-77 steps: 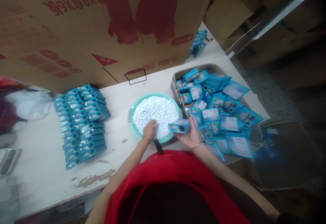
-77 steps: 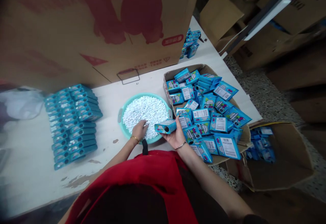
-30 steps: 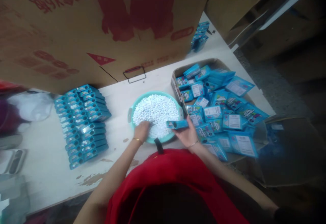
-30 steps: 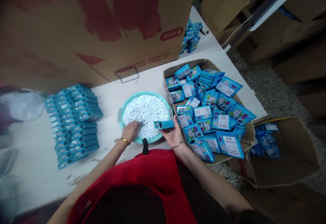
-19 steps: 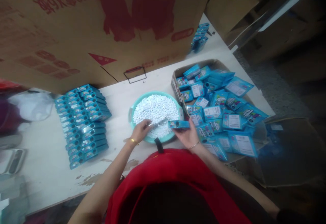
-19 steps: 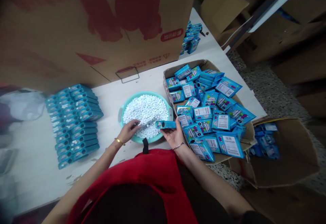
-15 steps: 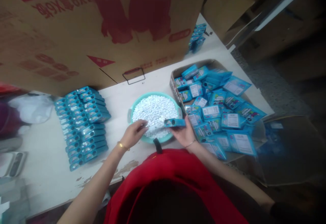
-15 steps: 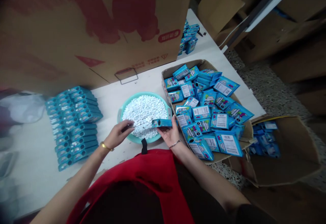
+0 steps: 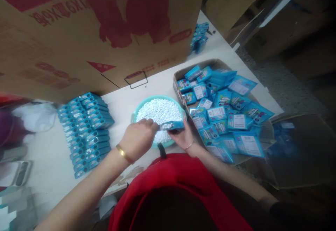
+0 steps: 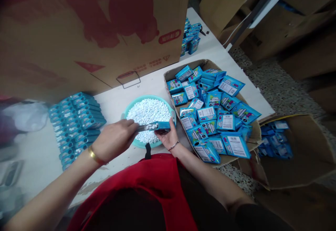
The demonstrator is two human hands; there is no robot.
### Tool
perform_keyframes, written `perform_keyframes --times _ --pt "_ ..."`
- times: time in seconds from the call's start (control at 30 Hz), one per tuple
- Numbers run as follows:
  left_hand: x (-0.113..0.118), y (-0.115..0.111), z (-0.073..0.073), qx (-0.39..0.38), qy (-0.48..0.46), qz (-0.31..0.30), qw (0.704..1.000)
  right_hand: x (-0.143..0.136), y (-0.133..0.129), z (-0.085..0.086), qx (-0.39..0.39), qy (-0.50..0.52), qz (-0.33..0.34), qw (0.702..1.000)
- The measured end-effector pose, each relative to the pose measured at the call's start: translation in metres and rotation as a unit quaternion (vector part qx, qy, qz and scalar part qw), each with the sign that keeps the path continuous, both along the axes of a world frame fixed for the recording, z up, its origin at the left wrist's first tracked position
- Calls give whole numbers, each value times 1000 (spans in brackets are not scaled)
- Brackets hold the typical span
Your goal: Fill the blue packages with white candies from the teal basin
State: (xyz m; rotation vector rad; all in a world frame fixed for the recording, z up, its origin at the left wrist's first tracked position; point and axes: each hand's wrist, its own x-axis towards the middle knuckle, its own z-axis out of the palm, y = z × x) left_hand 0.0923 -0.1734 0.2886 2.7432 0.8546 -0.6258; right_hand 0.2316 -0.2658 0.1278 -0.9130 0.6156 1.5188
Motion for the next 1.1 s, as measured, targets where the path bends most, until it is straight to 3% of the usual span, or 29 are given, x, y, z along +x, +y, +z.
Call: perform_keyframes --times 0.1,0.2,0.27,0.37,0.43,0.5,0.6,0.67,0.77,0.93,1.1 --pt "-1 -1 6 24 -17 -23 999 1 0 0 -9 -1 3 1000" --pt "-28 6 -18 35 -59 33 997 6 -3 0 -15 -10 -1 1000" --pt "-54 10 -54 21 -61 107 992 11 -6 0 -17 -16 -3 1000" --pt "-76 4 -127 -36 -18 220 975 19 -12 0 -30 -24 -3 999" --pt "-68 -7 -174 -87 -54 287 953 23 -15 0 -42 -28 -4 999" --pt "-46 -18 -208 -109 -92 307 941 24 -18 -1 -51 -34 -6 998" --pt "-15 -27 -233 -120 -137 316 931 25 -20 -1 -60 -39 -10 997" --pt "-12 -26 -235 -131 -159 324 923 26 -21 -1 -60 -39 -15 997" --pt "-35 -21 -219 -156 -182 324 915 26 -22 0 -58 -37 -19 997" --pt "-77 -11 -159 -178 -282 281 900 21 -18 -1 -42 -33 -19 998" --pt "-72 -3 -95 -173 -270 199 926 9 -8 -2 -26 -16 -6 1000"
